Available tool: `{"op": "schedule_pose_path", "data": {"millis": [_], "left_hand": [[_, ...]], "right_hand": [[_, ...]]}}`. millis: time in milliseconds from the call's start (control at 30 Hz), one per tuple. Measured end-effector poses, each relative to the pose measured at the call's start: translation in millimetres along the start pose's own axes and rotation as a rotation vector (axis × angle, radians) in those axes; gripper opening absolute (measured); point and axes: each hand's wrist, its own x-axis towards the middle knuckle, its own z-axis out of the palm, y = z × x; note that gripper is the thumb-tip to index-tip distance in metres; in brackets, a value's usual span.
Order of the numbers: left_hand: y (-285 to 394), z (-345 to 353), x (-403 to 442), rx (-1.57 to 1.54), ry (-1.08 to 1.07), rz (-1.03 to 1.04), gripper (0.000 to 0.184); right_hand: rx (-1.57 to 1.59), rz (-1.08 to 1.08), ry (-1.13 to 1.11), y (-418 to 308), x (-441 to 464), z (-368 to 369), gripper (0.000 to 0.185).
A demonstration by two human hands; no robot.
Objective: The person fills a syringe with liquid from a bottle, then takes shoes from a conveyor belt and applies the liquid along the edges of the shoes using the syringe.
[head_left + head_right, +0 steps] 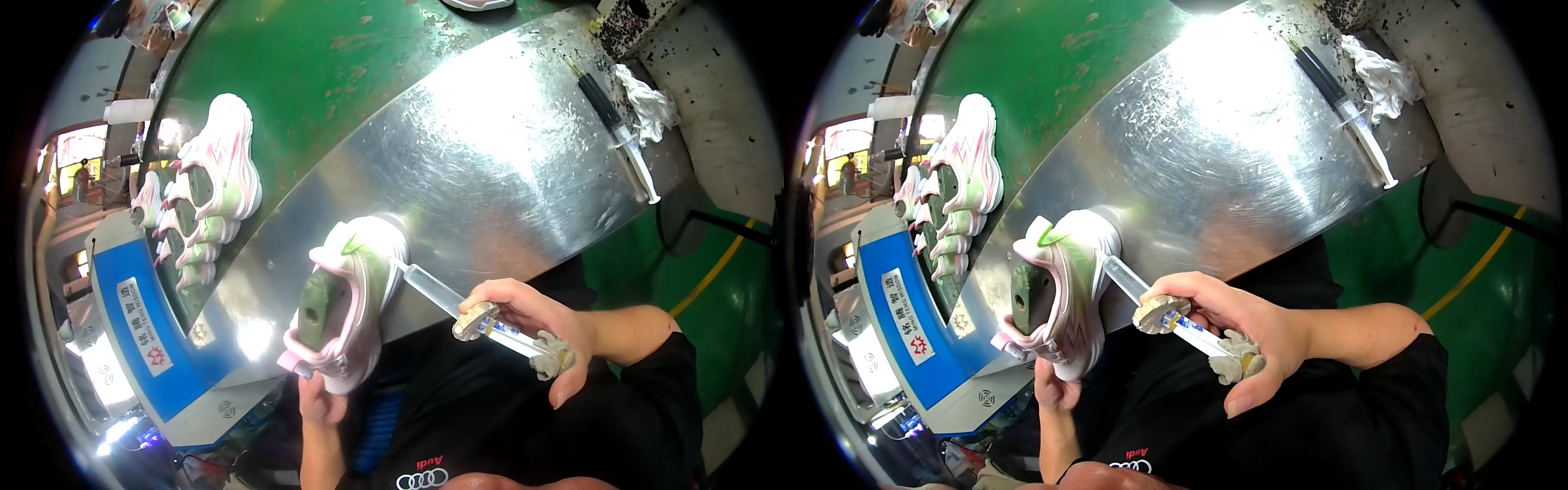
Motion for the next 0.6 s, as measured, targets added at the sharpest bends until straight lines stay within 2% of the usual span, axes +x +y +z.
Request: {"op": "schedule_pose_path", "data": {"millis": [100,167,200,333,433,600], "left_hand": [[-11.6,14.0,-10.5,-0.034,-0.122,-0.054,0.078],[-21.6,17.7,-12.6,-0.053,-0.194,-0.062,0.072],[-22.2,25.9,-15.6,-0.09,-0.201,-0.124,0.076],[-42.6,38.4,-17.8,-0.163,-0.219,-0.136,0.082],[-51.8,45.2,-15.4,-0.28,-0.339,-0.206,0.084],[-59.1,61.8,-9.1,-0.32,-0.409,-0.365,0.083]], "right_hand": [[-0.007,-0.024,0.019,-2.0,0.1,8.6,0.113],[0.017,-0.032,0.043,-4.0,0.4,15.7,0.113],[0.03,-0.036,0.054,-5.3,1.0,19.3,0.113],[0.01,-0.021,0.018,-17.6,7.9,30.6,0.113],[0.009,0.048,0.017,-26.8,10.8,40.6,0.113],[-0.007,0.219,0.02,-48.0,10.7,58.9,0.112]]}}
